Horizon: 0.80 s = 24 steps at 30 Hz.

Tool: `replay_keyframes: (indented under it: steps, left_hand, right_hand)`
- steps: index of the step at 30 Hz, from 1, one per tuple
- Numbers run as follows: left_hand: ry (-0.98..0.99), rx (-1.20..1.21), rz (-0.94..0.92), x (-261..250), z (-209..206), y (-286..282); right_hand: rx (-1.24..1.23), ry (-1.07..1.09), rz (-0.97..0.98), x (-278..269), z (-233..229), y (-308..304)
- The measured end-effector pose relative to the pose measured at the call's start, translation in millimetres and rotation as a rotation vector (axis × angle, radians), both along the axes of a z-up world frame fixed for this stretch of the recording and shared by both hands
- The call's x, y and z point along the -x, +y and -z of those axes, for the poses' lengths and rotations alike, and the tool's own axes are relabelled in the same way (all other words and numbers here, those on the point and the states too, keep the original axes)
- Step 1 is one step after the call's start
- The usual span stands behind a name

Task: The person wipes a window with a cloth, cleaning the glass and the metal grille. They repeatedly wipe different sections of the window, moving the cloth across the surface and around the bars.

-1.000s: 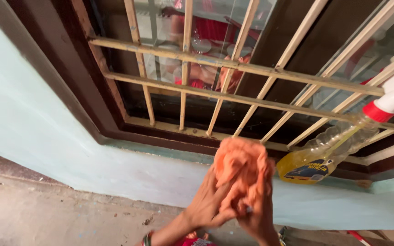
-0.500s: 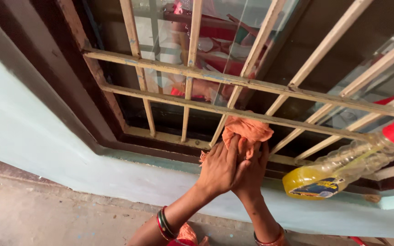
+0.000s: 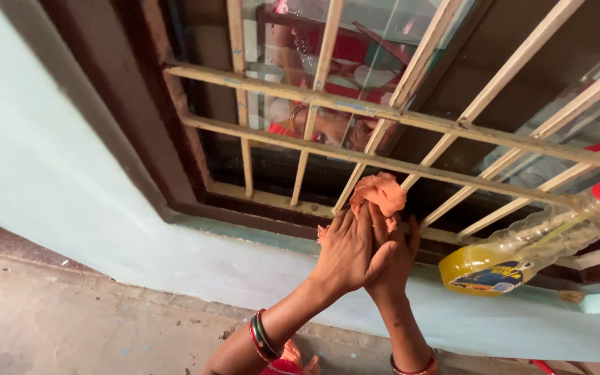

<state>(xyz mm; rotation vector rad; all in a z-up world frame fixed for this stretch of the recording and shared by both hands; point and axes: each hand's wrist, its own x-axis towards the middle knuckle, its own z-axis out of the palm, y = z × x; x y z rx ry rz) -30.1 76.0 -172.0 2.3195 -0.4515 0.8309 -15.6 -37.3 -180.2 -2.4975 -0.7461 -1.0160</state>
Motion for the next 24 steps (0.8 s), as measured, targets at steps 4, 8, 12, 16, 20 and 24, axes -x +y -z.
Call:
replay_keyframes:
  steps: [4,8,12,16,20,24]
  left_hand:
    - [-0.063,-0.064,-0.023,9.3,2.8,-0.4]
    - [-0.034,0.030,0.038,30.4,18.8,-1.5]
    - [0.081,0.113,0.104,66.8,47.2,-1.2]
    - [0.230,0.390,0.035,91.0,60.5,1.7]
    - [-0.015,0.236,-0.022,85.8,40.7,15.9]
    - [-0.205,0.139,-0.036,46.5,1.9,32.4]
  right_hand:
    - [-0.075,0.031,-0.027,9.5,1.0,-0.7]
    - [-0.115,0.014,-0.050,23.2,15.0,-10.4]
    - [-0.354,0.089,-0.108,49.6,43.9,-13.7]
    - [-0.454,0.184,-0.249,61.4,61.8,-3.2]
    - [-0.224,-0.018,-0.220,41.0,42.8,9.2]
    - [-0.162,-0.167,-0.249,2.9,-0.8,33.0]
